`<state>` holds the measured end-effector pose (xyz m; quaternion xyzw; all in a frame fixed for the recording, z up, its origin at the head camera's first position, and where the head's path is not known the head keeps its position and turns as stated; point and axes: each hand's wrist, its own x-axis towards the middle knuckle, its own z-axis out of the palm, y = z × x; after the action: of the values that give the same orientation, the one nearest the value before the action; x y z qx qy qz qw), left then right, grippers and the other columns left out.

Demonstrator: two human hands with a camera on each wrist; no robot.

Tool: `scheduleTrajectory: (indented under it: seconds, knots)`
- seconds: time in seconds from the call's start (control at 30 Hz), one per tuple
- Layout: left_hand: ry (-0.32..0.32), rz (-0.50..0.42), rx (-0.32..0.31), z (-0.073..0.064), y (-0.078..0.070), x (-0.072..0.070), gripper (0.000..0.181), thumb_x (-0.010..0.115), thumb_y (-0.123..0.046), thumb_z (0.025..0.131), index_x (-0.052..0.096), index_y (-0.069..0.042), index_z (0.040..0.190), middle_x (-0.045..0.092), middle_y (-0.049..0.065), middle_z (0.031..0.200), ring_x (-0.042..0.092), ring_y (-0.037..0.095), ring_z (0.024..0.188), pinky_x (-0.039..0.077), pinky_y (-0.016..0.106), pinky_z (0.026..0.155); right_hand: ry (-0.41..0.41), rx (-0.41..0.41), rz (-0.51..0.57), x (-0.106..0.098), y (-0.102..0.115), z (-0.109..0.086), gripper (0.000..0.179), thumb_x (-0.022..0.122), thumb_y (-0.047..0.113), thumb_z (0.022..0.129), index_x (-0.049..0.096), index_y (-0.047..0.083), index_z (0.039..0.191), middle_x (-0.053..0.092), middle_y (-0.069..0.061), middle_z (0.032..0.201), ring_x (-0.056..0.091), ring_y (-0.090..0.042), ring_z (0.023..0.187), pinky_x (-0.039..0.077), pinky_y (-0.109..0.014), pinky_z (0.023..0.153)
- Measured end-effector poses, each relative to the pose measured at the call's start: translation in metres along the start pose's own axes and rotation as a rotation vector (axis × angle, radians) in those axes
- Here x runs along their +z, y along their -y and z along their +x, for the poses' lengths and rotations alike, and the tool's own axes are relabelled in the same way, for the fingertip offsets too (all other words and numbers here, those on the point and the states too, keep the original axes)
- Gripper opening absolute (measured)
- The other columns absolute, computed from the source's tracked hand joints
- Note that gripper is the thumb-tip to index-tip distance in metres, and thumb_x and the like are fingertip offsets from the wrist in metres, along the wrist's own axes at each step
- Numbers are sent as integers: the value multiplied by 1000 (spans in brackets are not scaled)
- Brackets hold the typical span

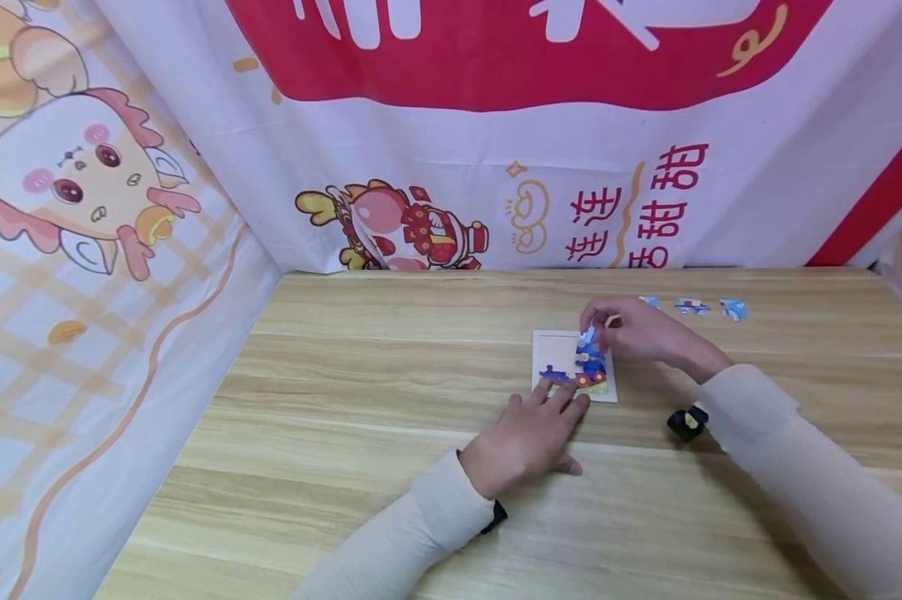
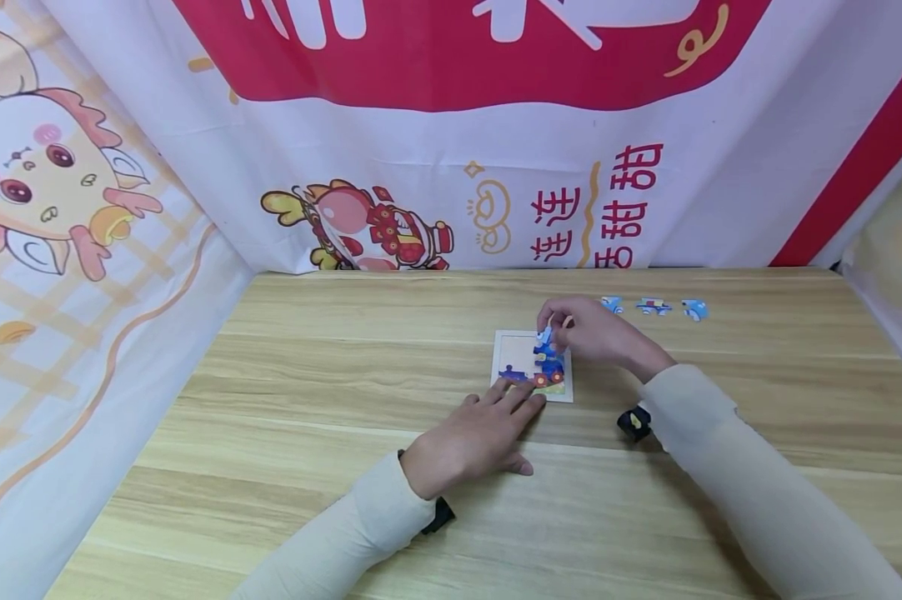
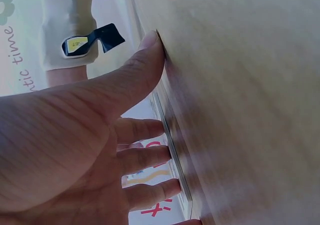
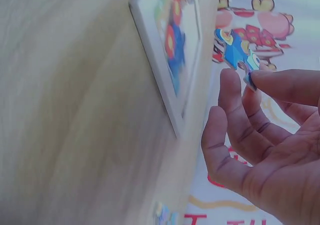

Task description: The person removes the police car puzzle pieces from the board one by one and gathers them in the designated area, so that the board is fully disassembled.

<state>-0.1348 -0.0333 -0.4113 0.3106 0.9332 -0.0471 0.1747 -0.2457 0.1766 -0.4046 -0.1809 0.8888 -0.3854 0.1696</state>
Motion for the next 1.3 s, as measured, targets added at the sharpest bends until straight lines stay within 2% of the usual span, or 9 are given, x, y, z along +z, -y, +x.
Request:
scheduleTrajectory:
  seconds: [0.2,0.37,0.6,0.83,1.07,1.3]
  knots:
    - [16,-15,-1,0,0,-1,89,68,-61,93,30,-25,166,23,-4,175,23,26,162,45,50,116,-22,19,-3,-16,-8,-10,20,58,8,103,70,8,119,67,-12,114,63,-27,104,53,-42,92]
    - [11,-18,-5,0,0,0,90,68,-62,92,31,-26,166,23,-5,175,23,25,162,45,50,116,-37,50,-18,-31,-18,-19,20,58,12,105,68,9,122,66,-12,118,59,-28,105,51,-39,87]
    - [6,-13,-3,0,0,1,90,69,-61,92,31,-26,166,24,-5,175,25,25,161,46,49,115,-50,94,-24,-45,-28,-29,22,56,11,105,67,8,125,64,-13,120,60,-29,109,54,-42,89]
    - [8,-14,-3,0,0,1,89,68,-60,93,30,-25,166,23,-4,175,24,25,161,45,50,116,-50,108,-7,-60,-44,-37,26,52,3,104,63,-1,128,64,-17,120,64,-25,105,60,-43,89]
    - [11,-8,-1,0,1,1,90,67,-61,93,29,-25,166,22,-4,175,23,25,162,45,49,116,-62,179,-39,-75,-64,-45,29,52,1,104,63,-6,131,62,-22,122,62,-29,106,61,-36,85]
    - [11,-11,5,0,1,1,90,67,-61,93,30,-25,166,23,-4,175,24,26,161,45,49,116,-43,250,-27,-84,-85,-43,33,50,1,103,63,-7,132,60,-28,129,61,-31,107,61,-42,90]
